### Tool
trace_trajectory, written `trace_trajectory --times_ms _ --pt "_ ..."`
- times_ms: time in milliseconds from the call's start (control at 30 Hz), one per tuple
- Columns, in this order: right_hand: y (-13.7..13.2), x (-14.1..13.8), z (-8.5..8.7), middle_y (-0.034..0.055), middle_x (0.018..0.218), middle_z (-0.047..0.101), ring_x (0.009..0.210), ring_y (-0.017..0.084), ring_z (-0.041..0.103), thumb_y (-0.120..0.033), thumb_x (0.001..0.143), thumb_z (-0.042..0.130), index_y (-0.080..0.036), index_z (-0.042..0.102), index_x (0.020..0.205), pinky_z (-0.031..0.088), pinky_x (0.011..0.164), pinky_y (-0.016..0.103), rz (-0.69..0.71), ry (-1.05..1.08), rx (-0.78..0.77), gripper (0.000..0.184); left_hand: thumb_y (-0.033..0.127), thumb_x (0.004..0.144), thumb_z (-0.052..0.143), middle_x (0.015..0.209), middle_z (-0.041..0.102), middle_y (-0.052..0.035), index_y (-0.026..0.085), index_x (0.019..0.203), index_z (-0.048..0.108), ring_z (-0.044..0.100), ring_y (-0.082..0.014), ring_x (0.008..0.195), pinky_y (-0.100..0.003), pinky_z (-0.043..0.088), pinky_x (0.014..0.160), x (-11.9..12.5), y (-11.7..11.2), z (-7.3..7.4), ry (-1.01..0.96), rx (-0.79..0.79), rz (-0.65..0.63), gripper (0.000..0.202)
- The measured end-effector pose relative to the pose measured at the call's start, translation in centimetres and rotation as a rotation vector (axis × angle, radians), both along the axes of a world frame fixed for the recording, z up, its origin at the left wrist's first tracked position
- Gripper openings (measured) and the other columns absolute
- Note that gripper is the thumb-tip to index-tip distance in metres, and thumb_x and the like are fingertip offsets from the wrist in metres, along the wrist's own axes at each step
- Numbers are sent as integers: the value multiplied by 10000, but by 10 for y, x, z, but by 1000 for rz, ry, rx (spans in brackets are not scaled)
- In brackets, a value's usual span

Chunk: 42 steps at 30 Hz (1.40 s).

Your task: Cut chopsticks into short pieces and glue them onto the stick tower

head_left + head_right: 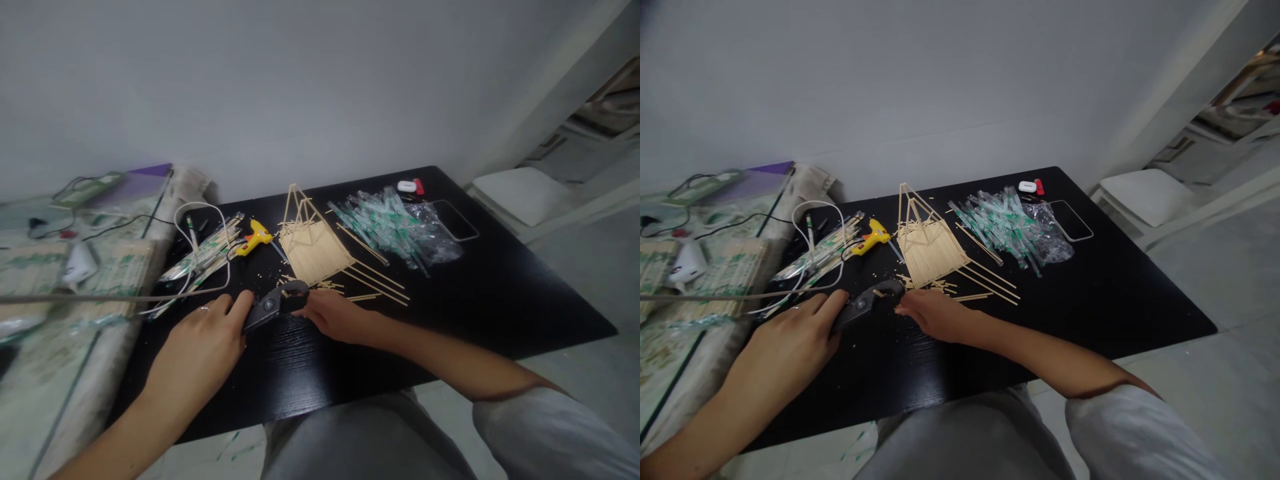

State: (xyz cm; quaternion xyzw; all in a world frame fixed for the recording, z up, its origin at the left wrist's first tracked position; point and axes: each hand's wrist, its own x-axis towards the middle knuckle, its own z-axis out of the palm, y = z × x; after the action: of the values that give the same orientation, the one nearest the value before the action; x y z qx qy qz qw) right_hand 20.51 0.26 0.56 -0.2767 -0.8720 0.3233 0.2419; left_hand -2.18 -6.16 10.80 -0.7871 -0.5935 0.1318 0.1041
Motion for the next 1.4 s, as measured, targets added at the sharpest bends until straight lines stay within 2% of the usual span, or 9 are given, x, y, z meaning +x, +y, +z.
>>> trace_trajectory --times_ms 200,333,467,667,867,1100,1233,1333,1400 --pt "3 6 15 83 885 734 828 186 684 -244 1025 535 -142 661 934 476 762 275 20 52 -88 186 161 842 482 997 710 -109 197 1124 629 706 -286 806 -365 529 677 -7 8 -6 -106 74 -41 319" --pt "12 34 40 37 862 740 794 146 678 -270 1006 580 -160 723 975 479 736 240 51 94 -221 183 200 841 489 1058 744 -99 210 1196 616 719 -272 887 -354 538 769 -6 18 -15 -388 132 -21 377" --pt "19 75 51 44 852 719 775 150 653 -328 970 633 -173 774 954 476 726 258 -113 25 -186 210 316 927 493 946 752 -59 210 1164 618 706 -224 794 -319 519 739 8 32 -31 -713 89 96 288" --pt "-2 98 19 46 903 738 793 163 675 -245 932 685 -186 756 1023 490 747 275 -246 -220 -162 129 416 973 511 917 716 -32 202 993 645 664 -188 828 -295 488 774 28 50 -59 -1035 -45 70 253" --pt "-25 84 -19 84 865 697 804 197 608 -246 1025 544 -159 710 919 470 741 315 -195 -275 173 216 544 969 474 834 701 -16 198 983 665 652 -205 781 -299 473 734 28 49 -69 -1088 -163 151 396" --pt "-13 83 -28 109 906 696 828 214 562 -232 1050 467 -152 715 974 458 748 337 -132 -233 328 271 510 1012 347 766 619 -27 157 984 651 575 -187 711 -301 454 663 20 48 -75 -1289 -340 115 466" --pt "-5 82 -16 94 881 720 842 213 619 -284 1035 518 -173 729 946 495 784 347 -219 -78 159 255 494 1008 404 863 657 -30 176 994 647 605 -189 807 -293 464 740 21 50 -74 -1277 -307 30 400" --pt "6 82 5 80 919 749 842 199 686 -314 1007 561 -180 733 1003 532 768 324 -418 99 -131 218 479 1019 394 843 650 -21 175 946 620 608 -179 790 -282 455 747 21 50 -75 -1248 -238 8 386" --pt "15 83 22 61 906 764 844 193 713 -321 981 589 -185 740 1020 549 768 313 -392 132 -315 207 485 1021 383 811 646 -16 177 908 604 605 -175 754 -278 453 727 20 49 -76 -1221 -206 16 395"
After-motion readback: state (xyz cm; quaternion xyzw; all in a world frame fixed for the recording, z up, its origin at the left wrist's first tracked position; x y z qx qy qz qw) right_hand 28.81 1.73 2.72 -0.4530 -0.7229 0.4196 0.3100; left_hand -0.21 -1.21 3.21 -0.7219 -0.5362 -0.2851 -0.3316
